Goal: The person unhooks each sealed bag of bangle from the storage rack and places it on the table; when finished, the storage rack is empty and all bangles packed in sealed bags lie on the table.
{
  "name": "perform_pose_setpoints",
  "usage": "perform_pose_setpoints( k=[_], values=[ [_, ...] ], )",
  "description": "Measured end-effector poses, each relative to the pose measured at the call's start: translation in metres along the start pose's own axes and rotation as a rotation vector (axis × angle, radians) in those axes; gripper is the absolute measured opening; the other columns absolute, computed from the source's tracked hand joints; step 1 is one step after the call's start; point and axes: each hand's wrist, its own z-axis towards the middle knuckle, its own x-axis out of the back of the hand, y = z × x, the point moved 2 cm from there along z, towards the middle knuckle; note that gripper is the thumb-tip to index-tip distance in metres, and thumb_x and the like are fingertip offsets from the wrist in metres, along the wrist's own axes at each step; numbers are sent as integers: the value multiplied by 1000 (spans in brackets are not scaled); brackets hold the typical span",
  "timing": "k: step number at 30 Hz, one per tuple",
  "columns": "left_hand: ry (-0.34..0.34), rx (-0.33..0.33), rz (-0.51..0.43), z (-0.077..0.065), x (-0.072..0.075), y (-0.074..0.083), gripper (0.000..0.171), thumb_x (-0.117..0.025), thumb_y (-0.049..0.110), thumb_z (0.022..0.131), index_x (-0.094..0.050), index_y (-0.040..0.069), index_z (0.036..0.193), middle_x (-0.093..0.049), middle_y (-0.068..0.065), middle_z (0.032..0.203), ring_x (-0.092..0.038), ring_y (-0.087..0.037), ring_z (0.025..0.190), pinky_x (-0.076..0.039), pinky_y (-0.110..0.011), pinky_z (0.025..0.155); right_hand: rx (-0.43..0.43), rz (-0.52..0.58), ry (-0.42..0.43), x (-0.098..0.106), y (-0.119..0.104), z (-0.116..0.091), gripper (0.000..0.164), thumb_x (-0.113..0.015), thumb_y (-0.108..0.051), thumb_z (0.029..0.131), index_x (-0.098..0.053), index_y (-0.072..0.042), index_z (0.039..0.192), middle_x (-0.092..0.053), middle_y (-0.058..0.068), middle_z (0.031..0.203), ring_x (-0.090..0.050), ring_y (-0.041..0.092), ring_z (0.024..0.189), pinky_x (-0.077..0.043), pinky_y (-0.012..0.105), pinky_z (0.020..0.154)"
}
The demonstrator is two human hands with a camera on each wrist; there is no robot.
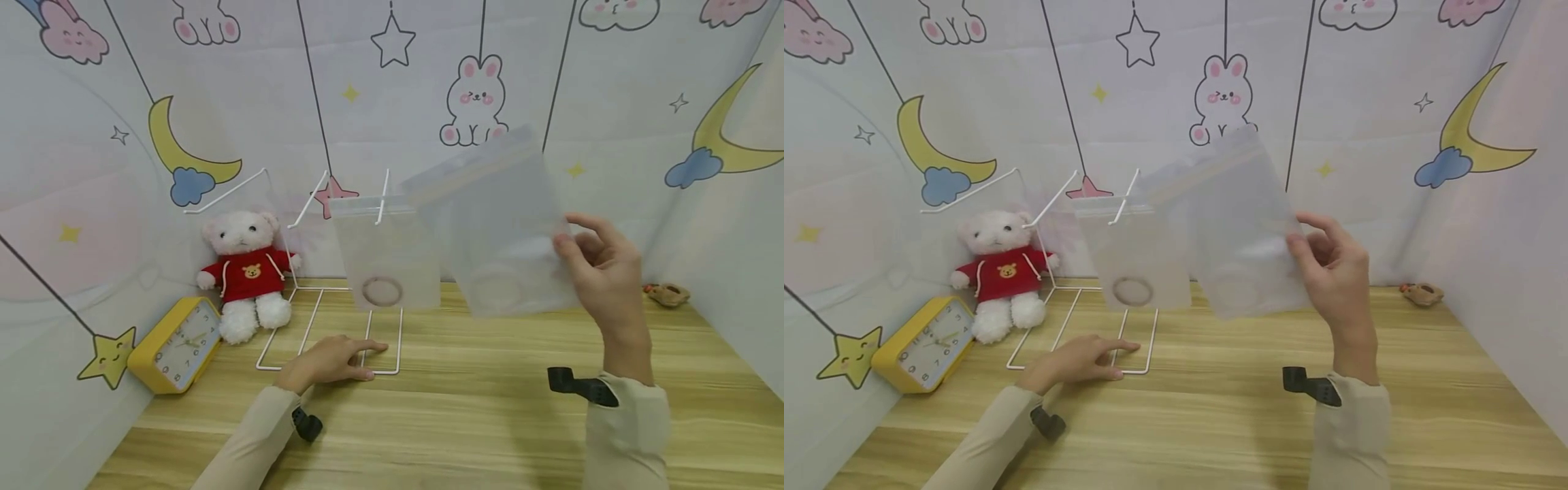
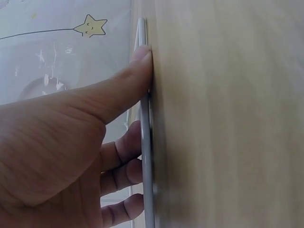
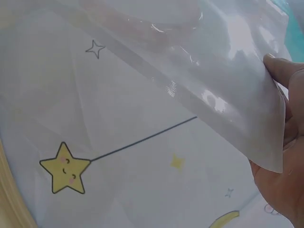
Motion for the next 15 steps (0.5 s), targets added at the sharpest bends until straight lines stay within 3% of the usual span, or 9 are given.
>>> perform_pose_setpoints(
  k=[15],
  values=[
    [6,-7,2,0,-1,-3,53,-70,37,93,-59,18,141,-46,11,64,-39,-3,61,-39,-28,65,-116,-136,67,10,10,1,28,-65,-8,97,-68,-5,125,-62,-11,69,-36,8,46,-31,22,46]
  ],
)
